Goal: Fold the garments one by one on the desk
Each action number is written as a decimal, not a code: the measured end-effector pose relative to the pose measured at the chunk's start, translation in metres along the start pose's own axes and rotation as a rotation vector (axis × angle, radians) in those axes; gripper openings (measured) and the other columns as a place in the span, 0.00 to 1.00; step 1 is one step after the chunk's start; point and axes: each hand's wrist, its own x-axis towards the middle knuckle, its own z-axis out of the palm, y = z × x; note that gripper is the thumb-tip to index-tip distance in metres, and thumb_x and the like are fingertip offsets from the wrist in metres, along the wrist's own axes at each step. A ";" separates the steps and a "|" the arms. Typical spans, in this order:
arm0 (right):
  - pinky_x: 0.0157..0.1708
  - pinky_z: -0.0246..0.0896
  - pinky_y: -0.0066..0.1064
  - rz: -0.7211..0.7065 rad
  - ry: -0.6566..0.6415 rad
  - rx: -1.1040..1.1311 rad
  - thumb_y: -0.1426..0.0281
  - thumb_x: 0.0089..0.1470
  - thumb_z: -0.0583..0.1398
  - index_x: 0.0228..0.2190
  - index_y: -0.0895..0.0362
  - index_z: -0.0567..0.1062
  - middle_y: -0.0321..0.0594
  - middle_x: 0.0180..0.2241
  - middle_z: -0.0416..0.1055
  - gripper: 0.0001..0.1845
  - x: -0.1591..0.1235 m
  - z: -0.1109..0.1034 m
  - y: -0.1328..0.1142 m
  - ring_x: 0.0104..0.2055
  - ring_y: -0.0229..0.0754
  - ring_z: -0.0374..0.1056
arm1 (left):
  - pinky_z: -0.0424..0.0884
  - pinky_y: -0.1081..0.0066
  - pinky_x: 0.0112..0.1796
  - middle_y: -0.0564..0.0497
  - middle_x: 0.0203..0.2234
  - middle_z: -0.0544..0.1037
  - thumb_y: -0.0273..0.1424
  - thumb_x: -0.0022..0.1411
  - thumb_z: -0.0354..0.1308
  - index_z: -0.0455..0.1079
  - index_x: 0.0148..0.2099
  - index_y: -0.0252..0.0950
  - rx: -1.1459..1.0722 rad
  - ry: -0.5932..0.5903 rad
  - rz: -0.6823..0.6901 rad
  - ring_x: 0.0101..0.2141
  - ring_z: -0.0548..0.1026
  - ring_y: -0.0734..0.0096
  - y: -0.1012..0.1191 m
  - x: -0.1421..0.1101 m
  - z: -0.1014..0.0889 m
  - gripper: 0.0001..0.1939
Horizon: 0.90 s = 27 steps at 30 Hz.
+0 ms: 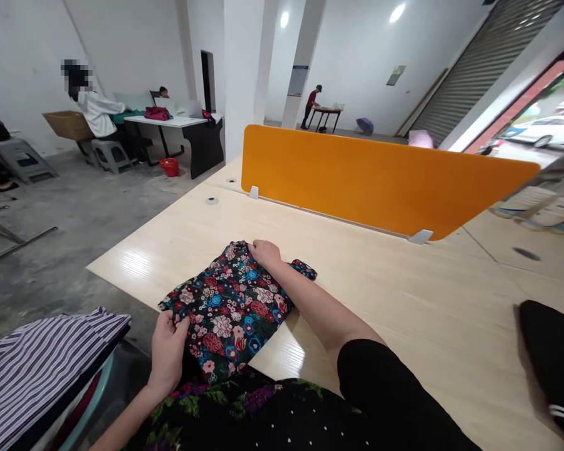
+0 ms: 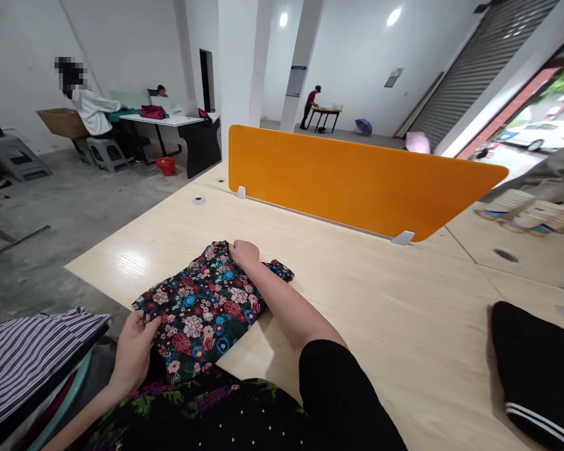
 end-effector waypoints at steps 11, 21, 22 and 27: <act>0.61 0.37 0.57 -0.606 -0.064 -0.065 0.60 0.66 0.46 0.60 0.47 0.61 0.39 0.65 0.52 0.23 -0.011 0.025 -0.013 0.66 0.49 0.46 | 0.67 0.56 0.52 0.45 0.42 0.74 0.37 0.54 0.53 0.71 0.50 0.38 0.627 -0.047 0.210 0.47 0.72 0.56 0.006 0.024 -0.006 0.21; 0.50 0.59 0.40 0.186 0.180 0.159 0.50 0.61 0.48 0.47 0.61 0.75 0.54 0.50 0.71 0.31 -0.045 -0.027 0.079 0.52 0.53 0.66 | 0.73 0.67 0.41 0.45 0.43 0.74 0.45 0.43 0.69 0.66 0.45 0.35 0.086 0.146 -0.135 0.38 0.75 0.68 -0.008 0.014 -0.047 0.30; 0.46 0.60 0.39 0.229 0.116 0.156 0.48 0.60 0.47 0.42 0.60 0.77 0.53 0.46 0.74 0.32 -0.052 -0.029 0.088 0.49 0.53 0.68 | 0.73 0.69 0.40 0.45 0.41 0.75 0.45 0.44 0.69 0.67 0.42 0.34 -0.015 0.056 -0.262 0.38 0.76 0.68 -0.007 0.009 -0.045 0.27; 0.34 0.60 0.31 0.100 -0.069 0.138 0.48 0.45 0.61 0.36 0.57 0.77 0.47 0.37 0.76 0.27 -0.072 -0.013 0.062 0.39 0.49 0.71 | 0.75 0.67 0.35 0.42 0.39 0.80 0.42 0.47 0.70 0.70 0.46 0.34 -0.237 -0.218 -0.552 0.33 0.78 0.66 0.001 -0.008 -0.017 0.27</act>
